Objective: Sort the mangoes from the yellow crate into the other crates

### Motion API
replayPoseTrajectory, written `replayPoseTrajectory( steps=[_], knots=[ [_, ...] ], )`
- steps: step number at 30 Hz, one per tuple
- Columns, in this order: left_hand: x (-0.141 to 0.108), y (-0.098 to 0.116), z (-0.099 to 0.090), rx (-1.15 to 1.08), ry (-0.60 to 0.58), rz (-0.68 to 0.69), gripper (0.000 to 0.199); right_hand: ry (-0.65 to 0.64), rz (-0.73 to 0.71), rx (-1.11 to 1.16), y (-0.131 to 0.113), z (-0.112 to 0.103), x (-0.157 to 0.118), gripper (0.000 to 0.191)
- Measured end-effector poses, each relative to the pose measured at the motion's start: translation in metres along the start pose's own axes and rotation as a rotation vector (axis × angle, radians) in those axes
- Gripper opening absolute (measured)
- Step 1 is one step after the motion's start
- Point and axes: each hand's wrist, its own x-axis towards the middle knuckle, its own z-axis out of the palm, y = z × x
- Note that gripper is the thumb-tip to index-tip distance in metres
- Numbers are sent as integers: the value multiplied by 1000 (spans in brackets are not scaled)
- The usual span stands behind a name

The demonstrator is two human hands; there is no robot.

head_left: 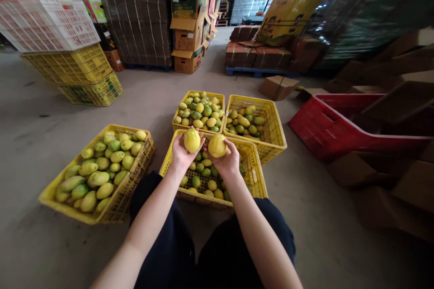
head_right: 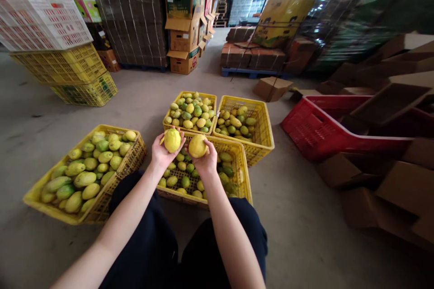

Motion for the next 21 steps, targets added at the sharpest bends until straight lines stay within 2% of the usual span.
replayPoseTrajectory(
  steps=[9,15,18,21],
  knots=[
    [6,-2,-5,-9,4,-9,37,31,14,8,-2,1,0,19],
    [4,4,-7,63,-35,-9,40,-20,26,-33,-4,2,-4,23],
    [4,9,-16,105,33,-36,38,-43,52,-55,-8,-1,-5,24],
    [9,9,-33,195,184,-81,36,-42,54,-59,-14,-6,-3,24]
  ],
)
